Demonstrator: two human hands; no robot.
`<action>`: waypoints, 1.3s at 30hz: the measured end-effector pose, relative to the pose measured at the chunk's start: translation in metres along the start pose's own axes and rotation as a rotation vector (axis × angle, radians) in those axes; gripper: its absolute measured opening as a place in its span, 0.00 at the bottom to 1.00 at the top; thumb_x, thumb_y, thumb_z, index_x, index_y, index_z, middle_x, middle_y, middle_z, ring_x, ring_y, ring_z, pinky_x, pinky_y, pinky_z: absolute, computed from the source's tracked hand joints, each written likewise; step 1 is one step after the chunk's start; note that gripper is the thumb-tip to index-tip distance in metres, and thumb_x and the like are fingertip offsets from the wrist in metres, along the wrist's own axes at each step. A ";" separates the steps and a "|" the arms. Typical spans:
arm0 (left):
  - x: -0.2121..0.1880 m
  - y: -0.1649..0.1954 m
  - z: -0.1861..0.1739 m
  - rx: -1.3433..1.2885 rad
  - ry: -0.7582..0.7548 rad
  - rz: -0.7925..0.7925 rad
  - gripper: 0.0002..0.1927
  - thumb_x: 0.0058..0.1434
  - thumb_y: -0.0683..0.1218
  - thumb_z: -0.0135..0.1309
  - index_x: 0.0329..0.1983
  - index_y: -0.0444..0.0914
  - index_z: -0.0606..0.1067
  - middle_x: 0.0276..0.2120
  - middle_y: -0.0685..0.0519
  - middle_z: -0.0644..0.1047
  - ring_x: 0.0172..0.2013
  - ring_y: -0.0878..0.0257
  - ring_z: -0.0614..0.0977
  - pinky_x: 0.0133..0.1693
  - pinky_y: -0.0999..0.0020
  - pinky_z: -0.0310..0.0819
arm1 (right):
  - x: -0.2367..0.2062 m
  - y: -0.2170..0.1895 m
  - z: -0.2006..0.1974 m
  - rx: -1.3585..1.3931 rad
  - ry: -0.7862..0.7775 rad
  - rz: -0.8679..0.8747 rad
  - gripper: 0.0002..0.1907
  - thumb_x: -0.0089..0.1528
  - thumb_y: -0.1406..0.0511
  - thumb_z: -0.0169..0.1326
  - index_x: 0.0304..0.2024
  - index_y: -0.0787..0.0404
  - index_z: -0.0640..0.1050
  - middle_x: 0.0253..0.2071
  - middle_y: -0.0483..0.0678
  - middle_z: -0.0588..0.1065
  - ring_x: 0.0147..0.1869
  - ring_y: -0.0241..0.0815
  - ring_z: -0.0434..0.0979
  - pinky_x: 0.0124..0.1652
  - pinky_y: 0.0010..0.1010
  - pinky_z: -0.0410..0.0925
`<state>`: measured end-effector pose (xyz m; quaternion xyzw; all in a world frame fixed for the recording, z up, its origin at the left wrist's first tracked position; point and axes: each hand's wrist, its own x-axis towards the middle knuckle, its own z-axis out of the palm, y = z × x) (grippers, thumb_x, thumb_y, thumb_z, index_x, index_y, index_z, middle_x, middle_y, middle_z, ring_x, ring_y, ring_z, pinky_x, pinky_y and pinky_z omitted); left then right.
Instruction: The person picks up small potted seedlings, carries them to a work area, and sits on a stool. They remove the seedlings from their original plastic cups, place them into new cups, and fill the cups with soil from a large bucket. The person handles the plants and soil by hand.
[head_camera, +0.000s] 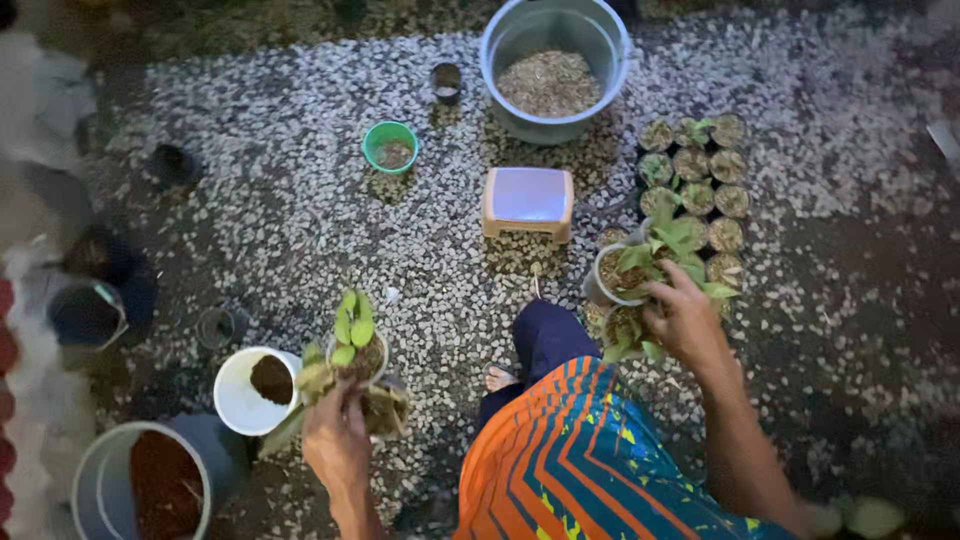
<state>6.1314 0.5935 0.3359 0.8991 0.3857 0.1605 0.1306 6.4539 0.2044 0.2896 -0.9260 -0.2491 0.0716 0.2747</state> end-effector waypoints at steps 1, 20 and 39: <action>0.020 0.003 0.002 -0.018 -0.009 0.031 0.14 0.60 0.40 0.62 0.49 0.41 0.81 0.39 0.45 0.82 0.40 0.45 0.82 0.44 0.53 0.75 | 0.003 0.002 0.000 -0.008 0.025 0.006 0.21 0.50 0.71 0.64 0.47 0.58 0.82 0.69 0.63 0.68 0.63 0.64 0.75 0.57 0.43 0.71; 0.318 0.048 0.136 -0.048 -0.153 0.086 0.15 0.58 0.42 0.63 0.49 0.42 0.80 0.40 0.46 0.81 0.42 0.46 0.81 0.45 0.53 0.73 | 0.264 -0.031 0.004 0.017 0.105 0.134 0.20 0.54 0.71 0.64 0.50 0.55 0.83 0.69 0.65 0.69 0.67 0.63 0.74 0.60 0.43 0.70; 0.780 0.219 0.300 -0.355 -0.494 0.822 0.11 0.59 0.37 0.62 0.45 0.42 0.80 0.38 0.49 0.81 0.40 0.49 0.79 0.45 0.54 0.72 | 0.400 -0.137 0.000 -0.250 0.369 0.764 0.24 0.50 0.70 0.66 0.50 0.58 0.82 0.66 0.69 0.71 0.63 0.64 0.77 0.58 0.43 0.71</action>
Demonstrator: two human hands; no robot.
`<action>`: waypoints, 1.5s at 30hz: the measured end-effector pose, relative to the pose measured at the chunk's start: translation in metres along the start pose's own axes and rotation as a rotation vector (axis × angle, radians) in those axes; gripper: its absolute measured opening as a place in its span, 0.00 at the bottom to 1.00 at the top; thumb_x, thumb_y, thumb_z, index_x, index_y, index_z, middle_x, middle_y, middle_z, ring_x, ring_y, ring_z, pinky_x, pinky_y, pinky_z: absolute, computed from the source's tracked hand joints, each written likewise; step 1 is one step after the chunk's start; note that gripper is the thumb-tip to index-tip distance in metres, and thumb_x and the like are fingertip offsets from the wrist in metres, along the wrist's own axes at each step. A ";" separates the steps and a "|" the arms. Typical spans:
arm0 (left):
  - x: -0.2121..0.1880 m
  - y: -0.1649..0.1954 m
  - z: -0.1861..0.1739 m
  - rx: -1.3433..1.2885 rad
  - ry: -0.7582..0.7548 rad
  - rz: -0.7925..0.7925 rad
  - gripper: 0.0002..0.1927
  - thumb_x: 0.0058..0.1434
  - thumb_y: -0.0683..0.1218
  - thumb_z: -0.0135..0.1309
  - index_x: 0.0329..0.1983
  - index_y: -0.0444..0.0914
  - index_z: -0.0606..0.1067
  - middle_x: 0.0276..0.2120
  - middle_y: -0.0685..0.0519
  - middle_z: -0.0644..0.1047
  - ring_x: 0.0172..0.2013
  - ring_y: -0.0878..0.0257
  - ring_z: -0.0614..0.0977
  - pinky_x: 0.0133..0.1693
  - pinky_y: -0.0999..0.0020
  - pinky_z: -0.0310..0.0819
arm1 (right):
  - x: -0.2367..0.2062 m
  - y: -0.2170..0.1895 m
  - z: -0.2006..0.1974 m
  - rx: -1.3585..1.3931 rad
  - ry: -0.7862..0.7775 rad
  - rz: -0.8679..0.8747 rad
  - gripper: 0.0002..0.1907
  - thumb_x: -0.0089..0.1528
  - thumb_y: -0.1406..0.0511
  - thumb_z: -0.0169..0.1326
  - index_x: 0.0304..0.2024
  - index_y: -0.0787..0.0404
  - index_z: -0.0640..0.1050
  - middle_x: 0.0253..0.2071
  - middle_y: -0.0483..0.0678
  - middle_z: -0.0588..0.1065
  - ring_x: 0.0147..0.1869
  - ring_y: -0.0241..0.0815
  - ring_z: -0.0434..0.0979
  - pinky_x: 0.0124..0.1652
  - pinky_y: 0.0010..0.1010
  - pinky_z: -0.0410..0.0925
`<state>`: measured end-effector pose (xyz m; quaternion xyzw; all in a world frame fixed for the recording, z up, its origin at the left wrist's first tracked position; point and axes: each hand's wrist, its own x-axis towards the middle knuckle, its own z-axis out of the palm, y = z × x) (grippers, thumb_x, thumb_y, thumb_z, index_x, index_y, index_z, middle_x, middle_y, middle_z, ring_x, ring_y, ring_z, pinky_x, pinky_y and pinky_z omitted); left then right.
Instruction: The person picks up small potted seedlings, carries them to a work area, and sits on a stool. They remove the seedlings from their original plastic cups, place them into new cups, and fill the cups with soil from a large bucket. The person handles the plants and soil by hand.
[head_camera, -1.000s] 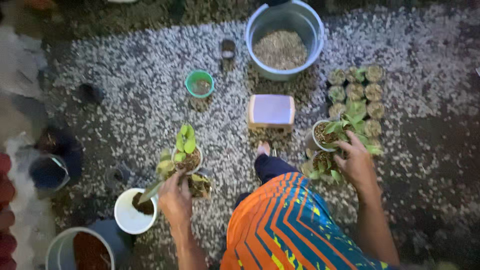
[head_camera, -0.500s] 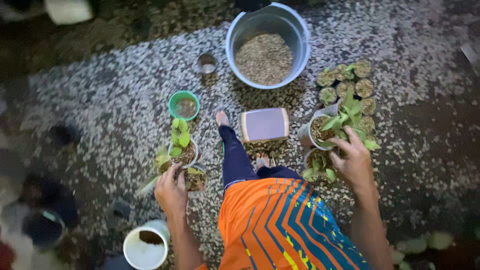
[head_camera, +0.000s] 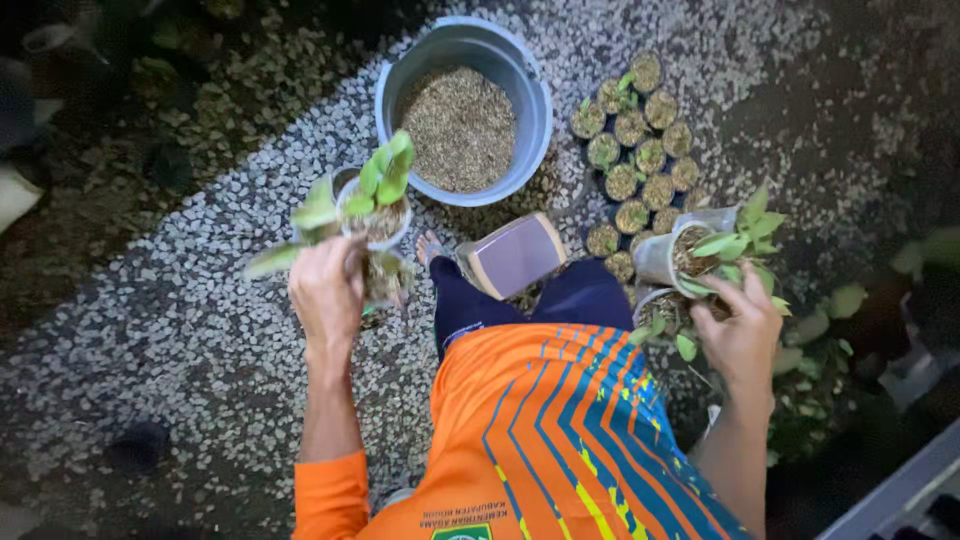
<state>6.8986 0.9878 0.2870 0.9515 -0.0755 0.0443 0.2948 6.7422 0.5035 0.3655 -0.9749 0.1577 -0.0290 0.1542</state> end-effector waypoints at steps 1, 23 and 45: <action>0.016 -0.002 0.003 0.003 0.018 0.046 0.12 0.59 0.37 0.63 0.45 0.42 0.80 0.37 0.49 0.81 0.40 0.48 0.79 0.45 0.53 0.72 | 0.002 -0.006 -0.004 -0.027 0.021 0.001 0.24 0.49 0.70 0.66 0.50 0.58 0.83 0.67 0.69 0.72 0.63 0.64 0.77 0.59 0.43 0.70; 0.119 0.041 0.088 -0.039 0.041 -0.255 0.10 0.58 0.40 0.62 0.43 0.42 0.81 0.36 0.49 0.82 0.39 0.48 0.80 0.44 0.53 0.73 | 0.308 -0.062 0.078 0.183 -0.283 -0.398 0.20 0.52 0.72 0.63 0.48 0.58 0.83 0.67 0.66 0.71 0.64 0.62 0.76 0.59 0.40 0.71; 0.197 0.048 0.340 -0.043 -0.060 -0.402 0.12 0.55 0.37 0.57 0.43 0.39 0.81 0.34 0.45 0.80 0.35 0.46 0.79 0.40 0.52 0.73 | 0.439 0.057 0.342 0.312 -0.657 -0.607 0.19 0.53 0.73 0.62 0.47 0.59 0.83 0.65 0.64 0.69 0.63 0.64 0.75 0.57 0.45 0.72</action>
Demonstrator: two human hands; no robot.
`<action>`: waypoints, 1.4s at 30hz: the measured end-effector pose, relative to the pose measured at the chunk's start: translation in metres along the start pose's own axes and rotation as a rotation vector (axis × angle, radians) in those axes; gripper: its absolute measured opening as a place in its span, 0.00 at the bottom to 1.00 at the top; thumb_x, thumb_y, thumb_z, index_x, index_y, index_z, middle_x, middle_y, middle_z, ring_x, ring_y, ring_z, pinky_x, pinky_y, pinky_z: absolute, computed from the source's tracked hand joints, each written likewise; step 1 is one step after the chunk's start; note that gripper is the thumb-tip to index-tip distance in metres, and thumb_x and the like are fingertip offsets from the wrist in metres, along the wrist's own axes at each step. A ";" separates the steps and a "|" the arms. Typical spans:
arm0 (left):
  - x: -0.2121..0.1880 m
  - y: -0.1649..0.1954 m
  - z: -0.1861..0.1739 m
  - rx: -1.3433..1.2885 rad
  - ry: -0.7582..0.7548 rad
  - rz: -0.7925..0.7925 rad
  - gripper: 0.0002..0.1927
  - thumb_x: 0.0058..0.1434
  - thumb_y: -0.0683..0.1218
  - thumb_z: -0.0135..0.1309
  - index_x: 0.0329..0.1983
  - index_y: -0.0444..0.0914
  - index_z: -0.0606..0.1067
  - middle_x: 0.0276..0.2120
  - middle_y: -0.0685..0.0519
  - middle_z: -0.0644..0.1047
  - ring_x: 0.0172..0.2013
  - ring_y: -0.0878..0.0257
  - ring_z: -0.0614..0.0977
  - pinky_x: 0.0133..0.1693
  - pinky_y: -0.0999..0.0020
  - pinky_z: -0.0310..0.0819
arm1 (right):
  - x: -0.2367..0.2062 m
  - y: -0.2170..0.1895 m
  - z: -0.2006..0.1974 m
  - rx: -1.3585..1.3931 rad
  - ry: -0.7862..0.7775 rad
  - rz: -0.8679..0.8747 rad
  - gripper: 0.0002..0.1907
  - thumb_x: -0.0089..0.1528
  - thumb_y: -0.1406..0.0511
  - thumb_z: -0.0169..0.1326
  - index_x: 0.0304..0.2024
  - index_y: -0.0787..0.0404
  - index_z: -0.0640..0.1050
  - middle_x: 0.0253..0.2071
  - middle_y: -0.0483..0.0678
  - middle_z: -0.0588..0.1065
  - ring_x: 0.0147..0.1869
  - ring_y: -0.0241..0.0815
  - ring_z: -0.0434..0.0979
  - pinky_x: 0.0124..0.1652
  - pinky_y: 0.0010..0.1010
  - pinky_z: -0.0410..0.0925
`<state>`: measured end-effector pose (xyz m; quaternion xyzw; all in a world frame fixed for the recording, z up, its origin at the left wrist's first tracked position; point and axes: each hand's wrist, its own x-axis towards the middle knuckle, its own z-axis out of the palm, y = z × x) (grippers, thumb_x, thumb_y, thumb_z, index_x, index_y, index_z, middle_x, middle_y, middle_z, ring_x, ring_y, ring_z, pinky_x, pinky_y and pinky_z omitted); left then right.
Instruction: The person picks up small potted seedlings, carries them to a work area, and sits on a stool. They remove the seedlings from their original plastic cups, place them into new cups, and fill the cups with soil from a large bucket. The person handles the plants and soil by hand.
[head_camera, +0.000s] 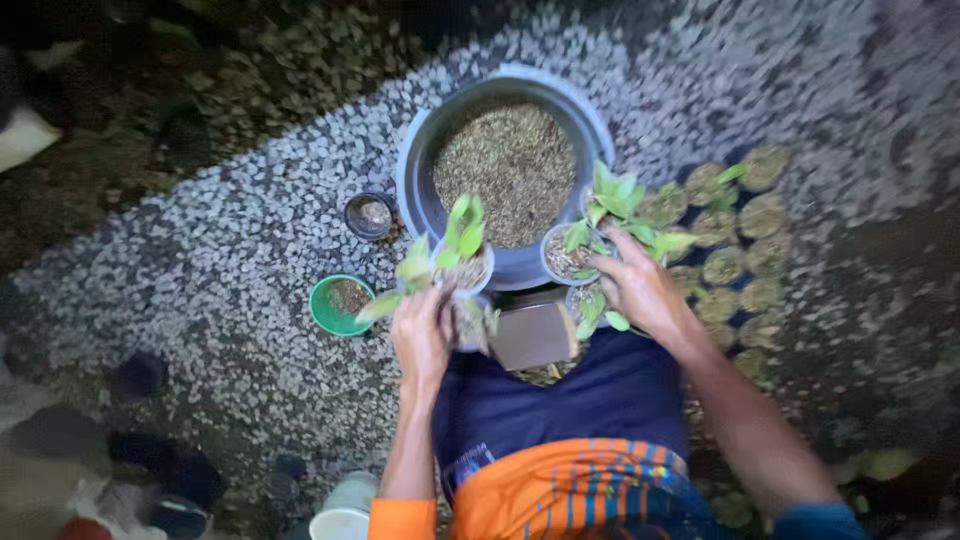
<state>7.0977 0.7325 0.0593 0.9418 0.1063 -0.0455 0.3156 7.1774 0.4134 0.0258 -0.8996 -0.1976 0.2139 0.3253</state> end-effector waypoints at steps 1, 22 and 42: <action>0.021 -0.025 0.022 0.006 -0.010 0.041 0.12 0.55 0.36 0.57 0.43 0.39 0.81 0.33 0.45 0.79 0.35 0.45 0.79 0.40 0.51 0.72 | 0.014 0.016 0.036 -0.038 -0.006 -0.013 0.20 0.52 0.73 0.62 0.48 0.58 0.83 0.64 0.65 0.69 0.64 0.65 0.74 0.58 0.46 0.71; 0.012 -0.221 0.068 0.080 0.700 0.104 0.13 0.65 0.34 0.63 0.51 0.39 0.78 0.45 0.50 0.80 0.47 0.53 0.80 0.50 0.62 0.74 | 0.140 0.116 0.251 -0.250 0.044 -0.352 0.22 0.53 0.74 0.66 0.51 0.60 0.82 0.70 0.65 0.69 0.66 0.62 0.76 0.58 0.43 0.73; -0.303 -0.533 0.351 0.094 0.882 -1.194 0.12 0.60 0.40 0.60 0.48 0.44 0.82 0.34 0.40 0.82 0.37 0.41 0.83 0.43 0.48 0.77 | 0.286 -0.105 0.588 -0.317 -0.459 -1.143 0.21 0.52 0.72 0.64 0.49 0.58 0.84 0.65 0.62 0.71 0.66 0.66 0.73 0.60 0.49 0.70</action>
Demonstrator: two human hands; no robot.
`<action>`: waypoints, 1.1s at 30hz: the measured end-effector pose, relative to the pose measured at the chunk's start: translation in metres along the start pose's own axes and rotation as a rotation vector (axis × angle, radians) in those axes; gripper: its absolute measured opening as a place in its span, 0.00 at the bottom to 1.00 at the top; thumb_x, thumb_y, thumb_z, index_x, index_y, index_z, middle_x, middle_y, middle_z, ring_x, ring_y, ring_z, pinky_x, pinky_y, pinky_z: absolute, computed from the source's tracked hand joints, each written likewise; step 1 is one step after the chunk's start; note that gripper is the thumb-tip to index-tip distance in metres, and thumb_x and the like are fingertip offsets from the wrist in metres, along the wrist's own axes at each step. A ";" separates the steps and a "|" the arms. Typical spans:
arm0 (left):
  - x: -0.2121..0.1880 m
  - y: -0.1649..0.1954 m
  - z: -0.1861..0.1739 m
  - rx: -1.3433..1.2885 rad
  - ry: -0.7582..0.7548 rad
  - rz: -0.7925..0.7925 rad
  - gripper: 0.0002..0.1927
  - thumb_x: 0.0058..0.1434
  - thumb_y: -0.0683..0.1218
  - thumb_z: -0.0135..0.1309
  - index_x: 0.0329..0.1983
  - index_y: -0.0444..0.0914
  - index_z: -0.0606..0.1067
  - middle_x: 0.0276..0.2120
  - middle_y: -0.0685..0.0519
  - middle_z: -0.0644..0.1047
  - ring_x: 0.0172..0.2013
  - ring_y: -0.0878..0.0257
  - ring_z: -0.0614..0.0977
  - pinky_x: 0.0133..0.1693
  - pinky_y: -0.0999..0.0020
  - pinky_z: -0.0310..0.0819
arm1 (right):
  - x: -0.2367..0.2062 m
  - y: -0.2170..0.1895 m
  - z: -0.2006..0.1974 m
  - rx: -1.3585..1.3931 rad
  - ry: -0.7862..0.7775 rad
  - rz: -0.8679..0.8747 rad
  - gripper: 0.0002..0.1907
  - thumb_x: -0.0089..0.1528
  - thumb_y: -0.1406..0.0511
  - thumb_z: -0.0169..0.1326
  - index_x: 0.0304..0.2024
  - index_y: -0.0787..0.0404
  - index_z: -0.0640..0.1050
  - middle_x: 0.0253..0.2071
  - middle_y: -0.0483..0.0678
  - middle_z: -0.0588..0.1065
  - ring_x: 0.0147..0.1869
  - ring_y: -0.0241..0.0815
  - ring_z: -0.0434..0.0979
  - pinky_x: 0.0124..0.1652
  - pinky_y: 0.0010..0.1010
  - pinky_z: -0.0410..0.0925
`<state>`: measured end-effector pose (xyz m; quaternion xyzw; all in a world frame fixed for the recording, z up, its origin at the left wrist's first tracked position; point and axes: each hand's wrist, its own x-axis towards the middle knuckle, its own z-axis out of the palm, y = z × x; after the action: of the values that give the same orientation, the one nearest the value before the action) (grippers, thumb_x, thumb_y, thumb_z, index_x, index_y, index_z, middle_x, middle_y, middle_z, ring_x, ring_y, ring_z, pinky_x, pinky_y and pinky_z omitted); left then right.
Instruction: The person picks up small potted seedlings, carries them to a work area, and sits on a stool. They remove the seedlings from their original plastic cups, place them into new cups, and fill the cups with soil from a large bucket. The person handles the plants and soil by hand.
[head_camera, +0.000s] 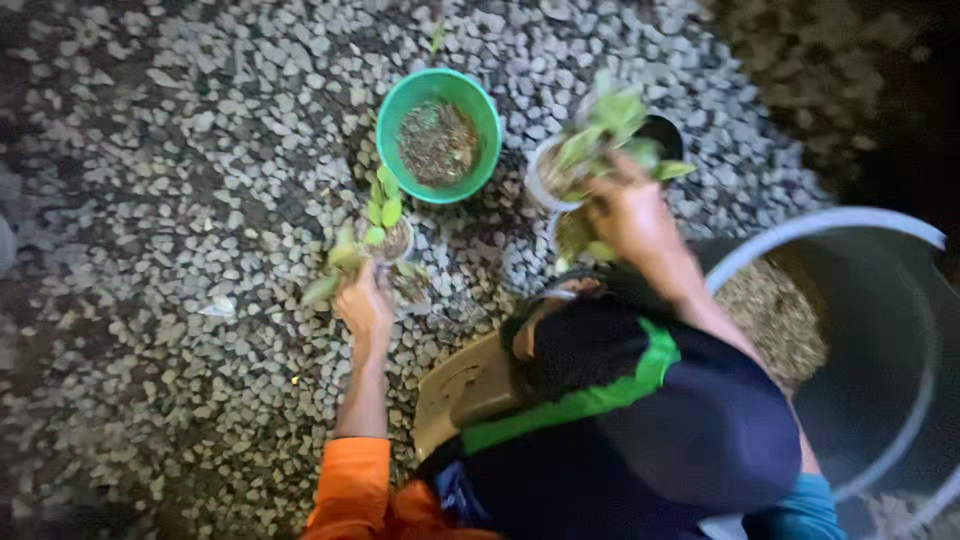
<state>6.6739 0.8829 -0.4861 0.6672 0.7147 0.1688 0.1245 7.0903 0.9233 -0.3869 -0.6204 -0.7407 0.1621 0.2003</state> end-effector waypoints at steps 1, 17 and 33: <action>-0.002 -0.011 0.015 0.035 -0.017 -0.025 0.13 0.60 0.41 0.61 0.48 0.45 0.82 0.34 0.41 0.82 0.37 0.41 0.84 0.44 0.48 0.77 | 0.006 0.003 0.031 0.059 -0.080 0.032 0.21 0.52 0.71 0.64 0.49 0.57 0.84 0.66 0.64 0.69 0.63 0.67 0.73 0.58 0.50 0.71; -0.031 -0.023 0.063 0.230 -0.156 -0.062 0.15 0.60 0.45 0.61 0.51 0.43 0.79 0.41 0.41 0.82 0.39 0.41 0.83 0.40 0.48 0.77 | -0.032 0.012 0.204 -0.133 -0.644 0.084 0.15 0.65 0.66 0.50 0.52 0.54 0.80 0.74 0.56 0.58 0.67 0.57 0.71 0.53 0.46 0.73; -0.022 0.042 0.099 -0.070 -0.373 -0.150 0.14 0.71 0.47 0.52 0.57 0.40 0.76 0.37 0.45 0.83 0.33 0.52 0.84 0.34 0.56 0.82 | -0.031 0.009 0.188 -0.266 -0.591 -0.038 0.18 0.57 0.68 0.54 0.51 0.55 0.80 0.71 0.59 0.60 0.63 0.55 0.74 0.50 0.42 0.75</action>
<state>6.7539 0.8705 -0.5605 0.6270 0.7208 0.0571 0.2899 7.0089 0.8955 -0.5570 -0.5534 -0.7929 0.2331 -0.1032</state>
